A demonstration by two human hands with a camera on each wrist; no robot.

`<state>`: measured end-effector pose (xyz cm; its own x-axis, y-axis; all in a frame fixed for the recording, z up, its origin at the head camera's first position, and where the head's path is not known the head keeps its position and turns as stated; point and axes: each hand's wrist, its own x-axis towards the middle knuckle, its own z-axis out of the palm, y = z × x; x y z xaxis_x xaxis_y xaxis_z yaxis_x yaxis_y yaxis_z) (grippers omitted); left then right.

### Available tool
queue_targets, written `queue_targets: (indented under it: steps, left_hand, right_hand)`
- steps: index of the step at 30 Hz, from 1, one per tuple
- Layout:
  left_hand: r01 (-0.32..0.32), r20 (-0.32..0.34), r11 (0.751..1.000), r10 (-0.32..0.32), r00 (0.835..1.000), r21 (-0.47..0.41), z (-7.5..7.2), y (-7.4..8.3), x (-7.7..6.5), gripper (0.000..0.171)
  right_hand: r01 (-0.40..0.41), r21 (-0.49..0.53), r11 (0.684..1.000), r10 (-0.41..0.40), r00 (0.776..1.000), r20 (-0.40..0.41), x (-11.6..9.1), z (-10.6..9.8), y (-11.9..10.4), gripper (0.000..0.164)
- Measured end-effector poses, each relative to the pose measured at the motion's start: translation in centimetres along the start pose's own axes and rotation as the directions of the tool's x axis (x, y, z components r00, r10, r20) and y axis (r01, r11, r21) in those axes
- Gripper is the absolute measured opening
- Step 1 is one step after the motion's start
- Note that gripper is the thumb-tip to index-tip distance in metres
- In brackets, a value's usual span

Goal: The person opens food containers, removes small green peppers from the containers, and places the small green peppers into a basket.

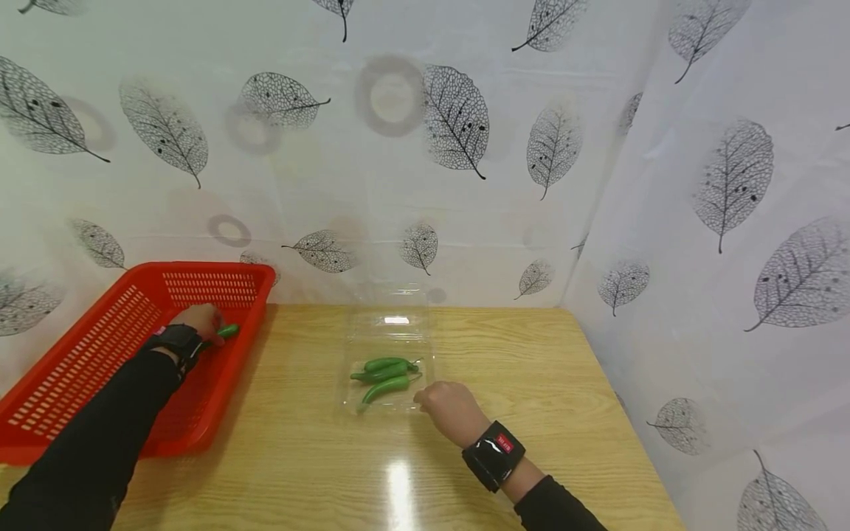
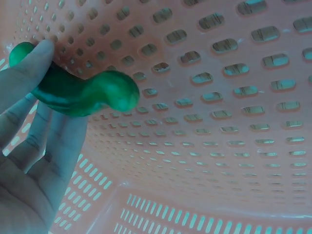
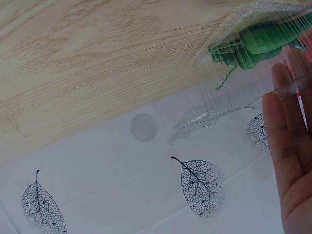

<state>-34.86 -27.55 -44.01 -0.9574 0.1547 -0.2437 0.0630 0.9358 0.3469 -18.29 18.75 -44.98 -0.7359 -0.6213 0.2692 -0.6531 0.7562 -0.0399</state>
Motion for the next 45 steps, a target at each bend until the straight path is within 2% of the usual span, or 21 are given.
queue_targets:
  steps: [8,14,25,31,36,45]
  left_hand:
    - [-0.001,0.011,1.000,0.001,1.000,0.011,0.2,-0.6,-0.2,0.026]
    - [-0.001,0.025,1.000,0.000,1.000,0.031,0.2,-1.1,-0.3,0.035]
    - [0.012,0.051,1.000,-0.013,0.999,0.016,-0.1,-1.1,-1.0,0.037]
    - [0.022,0.056,1.000,-0.022,0.998,0.009,-0.6,-0.8,-1.5,0.031]
    - [-0.017,0.036,0.999,0.016,0.999,0.039,-1.3,-0.9,-1.7,0.033]
    - [-0.087,0.025,0.993,0.085,0.996,0.079,-2.0,-1.6,-0.8,0.053]
  right_hand:
    - [0.008,-0.009,1.000,-0.008,1.000,-0.018,0.0,0.1,-0.2,0.016]
    - [0.018,-0.011,1.000,-0.018,1.000,-0.025,-0.1,0.2,-0.4,0.016]
    - [0.023,-0.003,1.000,-0.023,1.000,-0.017,0.1,0.0,-0.6,0.016]
    - [0.019,0.015,1.000,-0.019,1.000,-0.010,0.2,-0.1,-0.5,0.016]
    - [0.027,0.008,1.000,-0.027,0.999,-0.023,0.2,-0.1,-0.5,0.014]
    - [0.022,0.013,1.000,-0.022,0.999,-0.032,0.0,0.0,-0.1,0.013]
